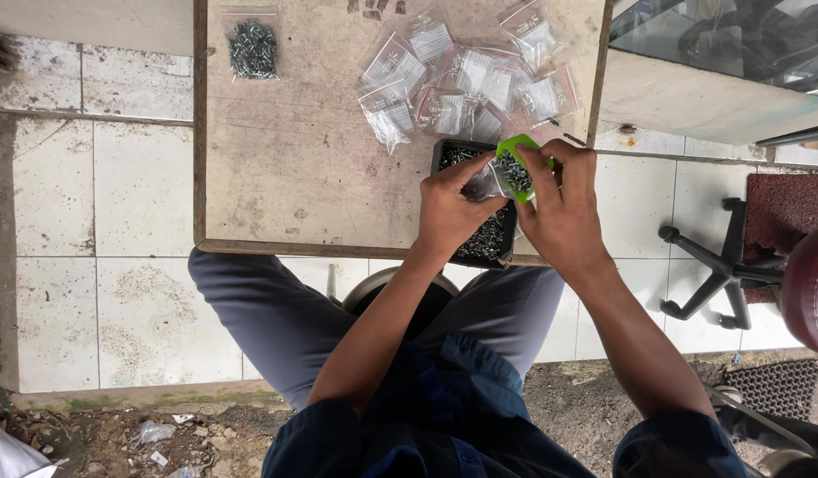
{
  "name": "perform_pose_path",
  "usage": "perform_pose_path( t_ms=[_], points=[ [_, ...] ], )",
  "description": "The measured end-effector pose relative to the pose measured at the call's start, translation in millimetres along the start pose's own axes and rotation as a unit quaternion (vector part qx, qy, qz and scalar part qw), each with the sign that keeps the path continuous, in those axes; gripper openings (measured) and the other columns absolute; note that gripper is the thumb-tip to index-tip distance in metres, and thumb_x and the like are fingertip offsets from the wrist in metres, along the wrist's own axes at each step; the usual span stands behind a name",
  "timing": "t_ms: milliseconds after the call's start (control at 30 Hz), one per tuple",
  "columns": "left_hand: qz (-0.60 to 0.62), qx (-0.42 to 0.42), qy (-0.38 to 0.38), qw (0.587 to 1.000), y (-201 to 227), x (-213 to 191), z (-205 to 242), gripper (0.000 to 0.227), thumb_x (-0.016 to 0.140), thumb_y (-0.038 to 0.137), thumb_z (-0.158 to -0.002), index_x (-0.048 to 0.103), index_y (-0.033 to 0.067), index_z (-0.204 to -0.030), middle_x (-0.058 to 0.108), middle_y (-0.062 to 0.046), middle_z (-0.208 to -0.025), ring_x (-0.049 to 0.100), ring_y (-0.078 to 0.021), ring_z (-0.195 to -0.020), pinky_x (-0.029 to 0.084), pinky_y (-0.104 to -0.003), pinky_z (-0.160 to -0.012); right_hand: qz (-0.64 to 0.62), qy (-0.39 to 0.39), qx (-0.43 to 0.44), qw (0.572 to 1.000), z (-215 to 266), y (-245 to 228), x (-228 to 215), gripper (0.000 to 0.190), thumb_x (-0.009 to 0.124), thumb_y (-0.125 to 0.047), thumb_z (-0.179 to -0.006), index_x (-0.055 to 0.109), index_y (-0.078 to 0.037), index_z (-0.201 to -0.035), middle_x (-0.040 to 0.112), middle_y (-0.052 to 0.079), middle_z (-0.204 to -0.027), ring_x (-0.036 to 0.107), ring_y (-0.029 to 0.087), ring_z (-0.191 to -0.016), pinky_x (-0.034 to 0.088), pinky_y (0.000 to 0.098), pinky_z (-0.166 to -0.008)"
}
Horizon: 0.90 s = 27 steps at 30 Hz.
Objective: The person sits at a table and sorts small metal screws from a black tray into a green container. They then transfer the screws from the green container into small plastic bags and place the filled bags on the table.
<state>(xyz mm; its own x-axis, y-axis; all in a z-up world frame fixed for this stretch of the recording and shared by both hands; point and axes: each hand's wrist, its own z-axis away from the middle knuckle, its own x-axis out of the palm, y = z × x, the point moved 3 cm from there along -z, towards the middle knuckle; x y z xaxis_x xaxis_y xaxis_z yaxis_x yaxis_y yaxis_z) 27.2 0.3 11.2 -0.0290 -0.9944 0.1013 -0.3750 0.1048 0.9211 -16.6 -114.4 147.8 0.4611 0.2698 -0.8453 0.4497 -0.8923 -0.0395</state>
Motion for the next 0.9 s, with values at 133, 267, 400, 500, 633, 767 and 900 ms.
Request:
perform_pose_path(
  t_ms=[133,267,400,500,633,767,900],
  points=[
    [0.012,-0.001,0.006,1.0,2,-2,3,0.055,0.099,0.014,-0.08,0.078,0.0149,-0.131,0.081,-0.017,-0.102,0.076,-0.0454,-0.103,0.066,-0.055,-0.08,-0.016,0.012,0.008,1.0,3,5,3,0.063,0.079,0.023,-0.079,0.066,0.005,-0.138,0.047,0.018,-0.12,0.05,0.034,-0.095,0.051,0.0406,-0.07],
    [0.007,0.0,0.008,1.0,-4,0,4,0.055,0.1,0.013,-0.079,0.079,0.0178,-0.129,0.082,-0.013,-0.103,0.078,-0.0391,-0.101,0.067,-0.048,-0.08,-0.006,0.018,-0.001,1.0,5,1,5,0.061,0.077,0.022,-0.081,0.068,0.003,-0.139,0.049,0.017,-0.12,0.047,0.028,-0.09,0.051,0.0388,-0.069],
    [0.019,0.002,0.01,1.0,2,-3,1,0.05,0.097,0.013,-0.084,0.079,0.0168,-0.13,0.082,-0.014,-0.103,0.077,-0.0403,-0.103,0.067,-0.049,-0.082,0.023,0.025,-0.034,0.999,6,2,3,0.058,0.076,0.02,-0.083,0.071,0.002,-0.138,0.051,0.016,-0.12,0.046,0.027,-0.089,0.049,0.0373,-0.069],
    [0.01,-0.008,0.014,1.0,-9,1,5,0.055,0.101,0.015,-0.077,0.08,0.0187,-0.128,0.083,-0.011,-0.104,0.079,-0.0359,-0.101,0.067,-0.046,-0.08,0.027,0.006,-0.063,0.998,11,1,4,0.056,0.072,0.02,-0.087,0.07,0.001,-0.139,0.049,0.016,-0.119,0.051,0.033,-0.1,0.052,0.0359,-0.069],
    [0.023,-0.003,0.003,1.0,-8,0,4,0.052,0.098,0.013,-0.083,0.078,0.0161,-0.131,0.082,-0.014,-0.104,0.078,-0.0393,-0.103,0.067,-0.049,-0.082,0.036,0.006,-0.064,0.997,16,6,8,0.056,0.071,0.019,-0.088,0.071,0.001,-0.14,0.049,0.015,-0.119,0.051,0.033,-0.103,0.053,0.034,-0.069],
    [0.006,-0.006,0.003,1.0,-2,-1,3,0.053,0.099,0.014,-0.081,0.079,0.0161,-0.13,0.082,-0.014,-0.105,0.078,-0.0378,-0.104,0.068,-0.048,-0.083,0.051,0.006,-0.066,0.997,15,8,8,0.051,0.071,0.017,-0.09,0.072,0.0,-0.139,0.05,0.015,-0.12,0.051,0.032,-0.103,0.052,0.0344,-0.069],
    [0.008,-0.003,-0.006,1.0,2,-1,1,0.052,0.097,0.013,-0.084,0.077,0.0127,-0.132,0.081,-0.017,-0.106,0.077,-0.0416,-0.104,0.068,-0.053,-0.085,0.047,0.002,-0.069,0.997,15,12,12,0.054,0.07,0.017,-0.091,0.07,0.0,-0.142,0.049,0.015,-0.12,0.05,0.033,-0.104,0.052,0.0343,-0.069]
  ],
)
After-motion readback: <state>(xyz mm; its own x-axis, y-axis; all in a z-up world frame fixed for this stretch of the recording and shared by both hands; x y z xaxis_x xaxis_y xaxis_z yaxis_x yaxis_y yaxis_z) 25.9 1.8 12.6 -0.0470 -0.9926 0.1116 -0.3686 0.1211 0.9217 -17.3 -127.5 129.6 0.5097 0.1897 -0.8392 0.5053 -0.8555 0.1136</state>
